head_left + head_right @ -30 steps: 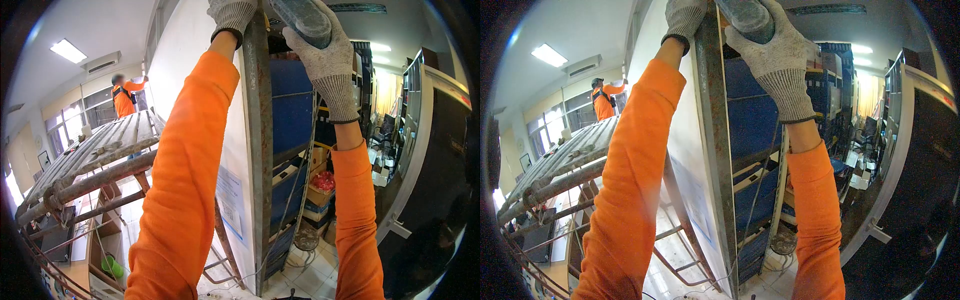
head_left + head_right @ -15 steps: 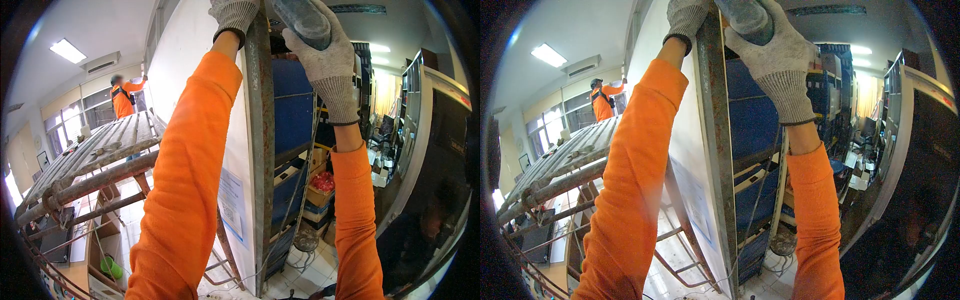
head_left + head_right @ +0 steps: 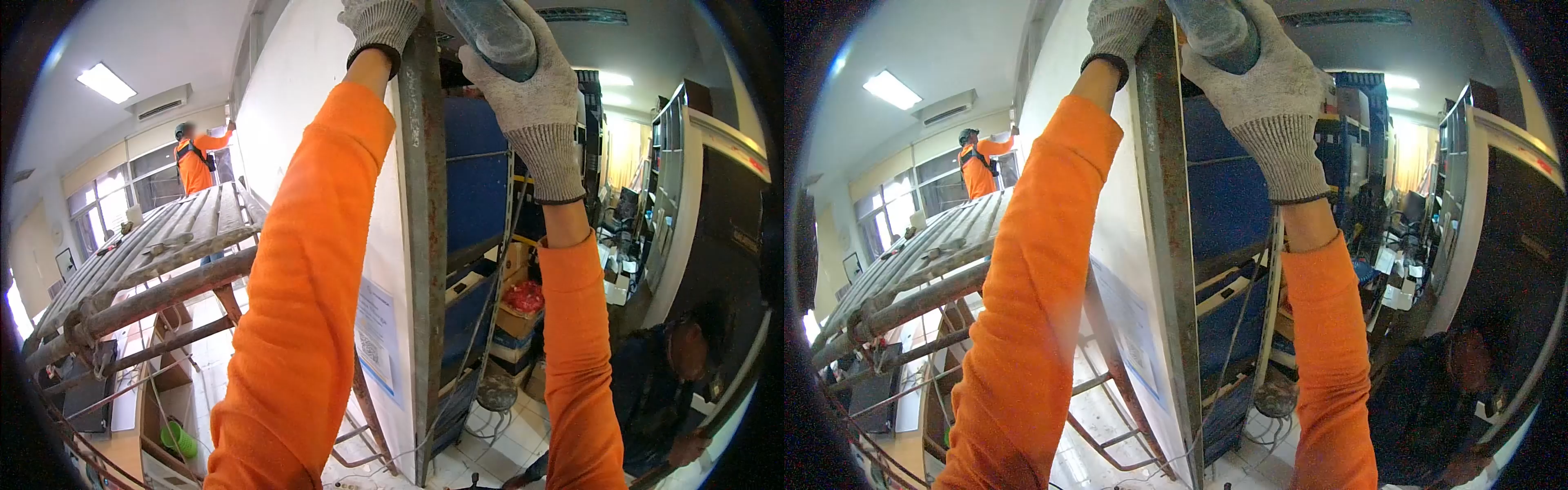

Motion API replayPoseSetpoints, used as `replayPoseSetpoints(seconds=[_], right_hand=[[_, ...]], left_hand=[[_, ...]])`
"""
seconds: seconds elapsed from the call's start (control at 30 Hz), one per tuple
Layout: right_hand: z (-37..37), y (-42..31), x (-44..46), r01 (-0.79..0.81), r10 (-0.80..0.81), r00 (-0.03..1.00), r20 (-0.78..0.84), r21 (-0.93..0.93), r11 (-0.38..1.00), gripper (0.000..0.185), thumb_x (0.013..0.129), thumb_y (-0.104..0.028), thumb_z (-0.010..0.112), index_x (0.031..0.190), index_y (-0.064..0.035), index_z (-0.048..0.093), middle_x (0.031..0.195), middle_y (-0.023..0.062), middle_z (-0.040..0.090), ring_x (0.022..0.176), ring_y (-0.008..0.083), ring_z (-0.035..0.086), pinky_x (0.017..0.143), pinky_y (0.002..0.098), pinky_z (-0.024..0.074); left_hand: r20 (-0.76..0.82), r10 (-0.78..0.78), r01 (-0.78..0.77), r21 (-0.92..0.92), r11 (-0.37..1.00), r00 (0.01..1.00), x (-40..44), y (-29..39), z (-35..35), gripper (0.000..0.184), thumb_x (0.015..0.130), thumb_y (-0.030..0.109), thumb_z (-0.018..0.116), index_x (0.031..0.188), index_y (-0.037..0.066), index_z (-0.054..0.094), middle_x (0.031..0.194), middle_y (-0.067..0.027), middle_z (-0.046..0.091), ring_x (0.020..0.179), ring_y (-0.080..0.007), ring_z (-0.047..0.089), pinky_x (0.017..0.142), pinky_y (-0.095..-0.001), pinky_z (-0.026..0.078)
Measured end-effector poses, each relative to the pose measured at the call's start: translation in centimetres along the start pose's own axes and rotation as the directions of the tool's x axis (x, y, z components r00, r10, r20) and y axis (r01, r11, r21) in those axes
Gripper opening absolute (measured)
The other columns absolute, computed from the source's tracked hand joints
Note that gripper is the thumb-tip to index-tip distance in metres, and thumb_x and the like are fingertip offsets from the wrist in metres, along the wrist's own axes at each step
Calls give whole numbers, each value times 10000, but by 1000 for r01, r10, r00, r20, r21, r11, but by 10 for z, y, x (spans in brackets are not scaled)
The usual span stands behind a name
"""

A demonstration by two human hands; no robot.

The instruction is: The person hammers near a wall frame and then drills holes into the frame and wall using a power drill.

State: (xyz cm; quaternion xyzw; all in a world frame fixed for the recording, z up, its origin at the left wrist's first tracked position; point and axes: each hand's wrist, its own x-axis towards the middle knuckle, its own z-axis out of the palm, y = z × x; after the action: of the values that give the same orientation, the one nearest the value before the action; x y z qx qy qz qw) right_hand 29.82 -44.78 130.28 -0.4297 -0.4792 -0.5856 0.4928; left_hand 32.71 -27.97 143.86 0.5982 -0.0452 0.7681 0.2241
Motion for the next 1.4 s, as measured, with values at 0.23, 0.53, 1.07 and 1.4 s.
replayPoseSetpoints(seconds=[0.23, 0.53, 1.07, 1.4], right_hand=[[2, -2, 6, 60, -59, 998, 23, -33, 998, 675, 841, -132, 830, 1454, -30, 565, 1275, 147, 732, 1185, 201, 700, 1031, 337, 541], [6, 0, 11, 107, -109, 994, -6, -162, 981, 681, 816, -204, 848, 1431, -66, 590, 1243, 180, 738, 1178, 282, 721, 1012, 376, 557], [-23, -10, 23, 74, -9, 992, 123, -532, 843, 788, 822, -303, 841, 1529, -188, 513, 1317, 194, 693, 1196, 314, 698, 1028, 425, 553], [-75, -99, -92, -408, 420, 907, -22, 203, 890, 826, 792, -117, 848, 1518, 21, 481, 1419, 162, 633, 1285, 229, 638, 1075, 362, 522]], left_hand=[[20, -37, 37, -12, 999, 999, 0, 3, -5, 583, 903, 493, 620, 1179, -22, 626, 1198, -295, 653, 1182, -475, 620, 1023, -557, 480], [-9, -1, 1, -4, 1000, 1000, 2, -1, 1, 586, 915, 521, 623, 1165, -10, 624, 1186, -293, 656, 1172, -479, 619, 1005, -572, 485], [0, 8, -8, -46, 999, 1000, -5, 11, -10, 547, 918, 486, 635, 1163, -2, 610, 1229, -291, 629, 1191, -492, 592, 1006, -567, 471], [83, -16, 20, -56, 998, 996, 0, 2, -7, 769, 863, 535, 642, 1433, 37, 506, 1453, -254, 524, 1415, -424, 468, 1124, -667, 347]])
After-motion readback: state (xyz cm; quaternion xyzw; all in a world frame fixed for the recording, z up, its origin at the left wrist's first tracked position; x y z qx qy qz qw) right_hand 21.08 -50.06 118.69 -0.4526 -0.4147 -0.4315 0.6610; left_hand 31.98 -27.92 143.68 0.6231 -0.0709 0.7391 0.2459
